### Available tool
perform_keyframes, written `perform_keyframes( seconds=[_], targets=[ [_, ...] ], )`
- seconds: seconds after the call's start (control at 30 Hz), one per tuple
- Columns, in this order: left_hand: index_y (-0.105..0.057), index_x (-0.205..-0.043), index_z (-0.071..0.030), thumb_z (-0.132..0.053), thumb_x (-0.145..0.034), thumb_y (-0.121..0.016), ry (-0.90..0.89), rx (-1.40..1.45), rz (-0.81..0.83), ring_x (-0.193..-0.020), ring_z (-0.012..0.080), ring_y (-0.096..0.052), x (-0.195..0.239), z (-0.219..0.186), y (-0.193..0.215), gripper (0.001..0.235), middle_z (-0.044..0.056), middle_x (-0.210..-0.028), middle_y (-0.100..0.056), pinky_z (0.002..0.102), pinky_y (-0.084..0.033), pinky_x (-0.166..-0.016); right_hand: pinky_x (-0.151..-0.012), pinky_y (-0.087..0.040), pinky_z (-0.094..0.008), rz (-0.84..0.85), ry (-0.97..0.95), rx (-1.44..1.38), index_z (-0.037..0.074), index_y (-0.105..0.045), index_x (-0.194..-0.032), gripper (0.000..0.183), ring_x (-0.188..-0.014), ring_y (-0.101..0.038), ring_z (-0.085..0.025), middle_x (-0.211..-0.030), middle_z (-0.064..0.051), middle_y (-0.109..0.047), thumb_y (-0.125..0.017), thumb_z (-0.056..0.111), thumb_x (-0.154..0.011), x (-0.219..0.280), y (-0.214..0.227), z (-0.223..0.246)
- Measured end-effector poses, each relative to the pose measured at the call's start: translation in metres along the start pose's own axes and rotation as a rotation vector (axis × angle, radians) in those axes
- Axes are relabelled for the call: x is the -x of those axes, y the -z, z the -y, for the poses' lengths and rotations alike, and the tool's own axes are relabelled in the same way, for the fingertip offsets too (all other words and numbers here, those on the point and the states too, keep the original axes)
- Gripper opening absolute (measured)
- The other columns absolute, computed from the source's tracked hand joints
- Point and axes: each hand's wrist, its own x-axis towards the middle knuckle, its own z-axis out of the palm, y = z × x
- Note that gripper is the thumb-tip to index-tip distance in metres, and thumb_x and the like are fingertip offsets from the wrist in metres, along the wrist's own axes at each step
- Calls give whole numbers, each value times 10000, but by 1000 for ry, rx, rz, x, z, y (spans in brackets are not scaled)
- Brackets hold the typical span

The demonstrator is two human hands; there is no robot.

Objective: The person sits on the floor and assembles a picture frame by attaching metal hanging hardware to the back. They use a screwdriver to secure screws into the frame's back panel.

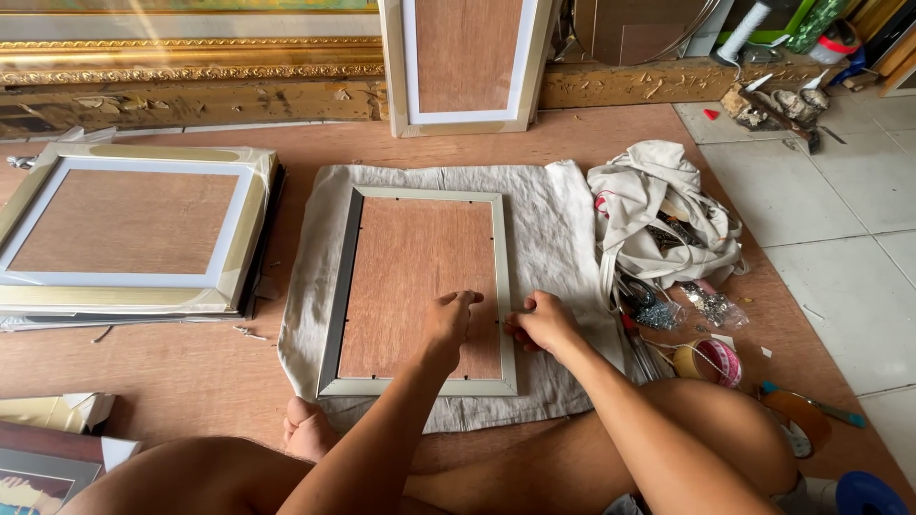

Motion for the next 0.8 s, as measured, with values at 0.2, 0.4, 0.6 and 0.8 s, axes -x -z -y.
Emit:
perform_keyframes(
  seconds=[0.2,0.4,0.6,0.8],
  targets=[
    [-710,-1341,34,-390,-1114,-562,150,339,143,-939,235,-742,11,-14,-12,503,114,-989,-707,407,-637,-956,-462,-645,-311,-46,50,-92,115,-573,-1086,352,-596,-717,-182,-780,-147,-799,-809,344,-959,-16,16,-14],
    [-316,-1743,66,-726,-1144,-294,242,577,482,-1626,463,-450,52,-49,-4,993,332,-1744,-445,502,-389,-1339,-713,-634,-397,-241,470,67,155,-723,-1127,224,-808,-802,-261,-859,-93,-844,-780,349,-1030,-24,19,-14],
    [-465,-1667,83,-786,-1134,-300,278,607,599,-1498,474,-568,33,-31,-8,1033,297,-1533,-598,547,-426,-1305,-774,-686,-361,-249,836,325,198,-874,-1028,105,-902,-778,-264,-923,-50,-850,-839,199,-929,19,7,4],
    [-235,-1764,67,-831,-1099,-328,294,640,599,-1542,485,-504,35,-35,-10,1121,302,-1605,-513,565,-358,-1346,-799,-700,-392,-235,836,439,177,-898,-1086,147,-949,-767,-269,-968,-64,-821,-828,230,-968,55,21,25]
  ],
)
